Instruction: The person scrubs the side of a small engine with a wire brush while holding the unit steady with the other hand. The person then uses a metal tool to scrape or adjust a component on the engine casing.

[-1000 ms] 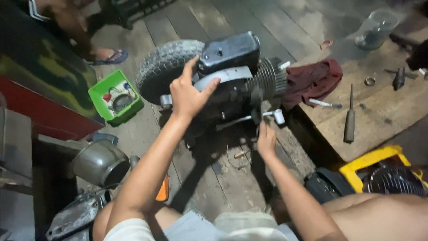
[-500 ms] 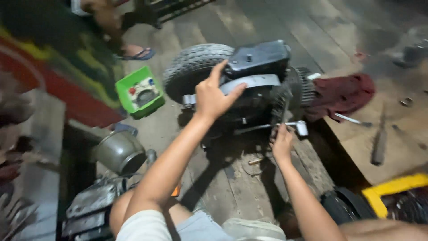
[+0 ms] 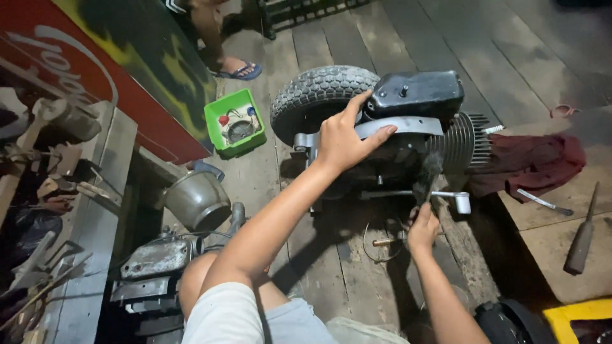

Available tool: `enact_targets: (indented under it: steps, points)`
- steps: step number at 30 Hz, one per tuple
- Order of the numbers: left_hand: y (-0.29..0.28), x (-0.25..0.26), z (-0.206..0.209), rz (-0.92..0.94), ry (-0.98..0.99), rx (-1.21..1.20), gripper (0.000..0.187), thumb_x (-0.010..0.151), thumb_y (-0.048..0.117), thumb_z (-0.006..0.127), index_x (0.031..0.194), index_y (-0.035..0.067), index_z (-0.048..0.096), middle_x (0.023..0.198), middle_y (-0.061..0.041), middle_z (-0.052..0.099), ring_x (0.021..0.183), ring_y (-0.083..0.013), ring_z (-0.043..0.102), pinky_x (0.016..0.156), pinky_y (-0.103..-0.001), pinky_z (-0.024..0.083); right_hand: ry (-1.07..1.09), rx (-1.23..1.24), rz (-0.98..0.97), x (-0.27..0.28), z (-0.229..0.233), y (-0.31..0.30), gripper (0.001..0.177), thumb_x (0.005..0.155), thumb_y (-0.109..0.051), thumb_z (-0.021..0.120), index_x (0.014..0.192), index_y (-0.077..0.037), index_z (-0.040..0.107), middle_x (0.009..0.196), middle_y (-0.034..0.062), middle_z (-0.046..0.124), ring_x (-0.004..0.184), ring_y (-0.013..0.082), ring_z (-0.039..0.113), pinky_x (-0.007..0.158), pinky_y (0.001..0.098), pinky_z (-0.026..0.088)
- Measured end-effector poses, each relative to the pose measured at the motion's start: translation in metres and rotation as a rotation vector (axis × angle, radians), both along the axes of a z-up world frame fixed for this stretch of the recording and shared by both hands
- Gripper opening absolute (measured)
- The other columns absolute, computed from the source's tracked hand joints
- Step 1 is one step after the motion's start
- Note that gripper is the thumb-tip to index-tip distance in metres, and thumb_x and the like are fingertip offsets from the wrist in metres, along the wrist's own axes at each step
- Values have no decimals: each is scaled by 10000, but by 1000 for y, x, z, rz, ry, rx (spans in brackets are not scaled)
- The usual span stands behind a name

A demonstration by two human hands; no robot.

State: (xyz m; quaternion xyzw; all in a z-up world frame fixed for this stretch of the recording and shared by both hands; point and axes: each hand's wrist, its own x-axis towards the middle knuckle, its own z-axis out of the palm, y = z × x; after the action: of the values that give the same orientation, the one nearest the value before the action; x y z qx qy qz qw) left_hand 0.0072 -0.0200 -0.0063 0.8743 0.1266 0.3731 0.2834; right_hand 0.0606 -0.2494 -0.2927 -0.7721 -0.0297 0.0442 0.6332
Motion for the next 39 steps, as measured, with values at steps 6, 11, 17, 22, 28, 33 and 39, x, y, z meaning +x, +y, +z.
enact_targets:
  steps: [6,11,17,22,28,33,39]
  points:
    - [-1,0,1,-19,-4,-11,809,792,704,688,1419,210,556,1150,-213,745,1035,-415,730,883,-499,591,137,110,-26,-5,24,5,695,1144,-580,399,830,-16,657,682,196,600,629,305,634,564,441,587]
    - [-1,-3,3,-18,-20,-6,796,801,706,683,1406,203,566,1115,-208,753,1013,-410,738,872,-485,593,110,37,28,11,16,-3,709,1154,-562,369,751,-43,636,603,150,562,523,285,599,465,398,515]
    - [1,5,-2,5,-65,52,826,761,727,690,1379,189,589,1040,-223,761,963,-417,742,843,-502,579,172,225,42,4,40,9,693,1126,-565,363,713,-58,590,556,104,452,469,229,481,427,324,444]
    - [1,2,-5,8,-90,31,813,750,724,708,1356,191,609,1015,-213,767,954,-410,746,838,-491,577,227,320,122,8,60,8,743,1121,-573,289,661,-46,538,458,80,318,341,209,369,347,307,325]
    - [1,2,0,-2,-32,19,832,765,742,676,1370,177,598,1054,-220,761,979,-427,739,875,-503,568,190,99,49,5,32,3,744,1101,-647,408,834,15,618,702,189,570,628,324,620,539,421,562]
    - [4,6,-9,25,-6,44,845,733,744,697,1387,222,577,1069,-217,761,1006,-433,731,911,-523,562,242,169,20,15,74,7,652,1125,-525,398,785,-17,623,657,164,527,554,277,587,442,376,529]
    - [0,2,0,18,-60,34,834,754,766,668,1355,189,615,1007,-227,765,959,-427,741,875,-487,573,210,124,9,-1,59,-1,681,1112,-563,450,994,74,661,867,237,622,733,375,622,635,494,573]
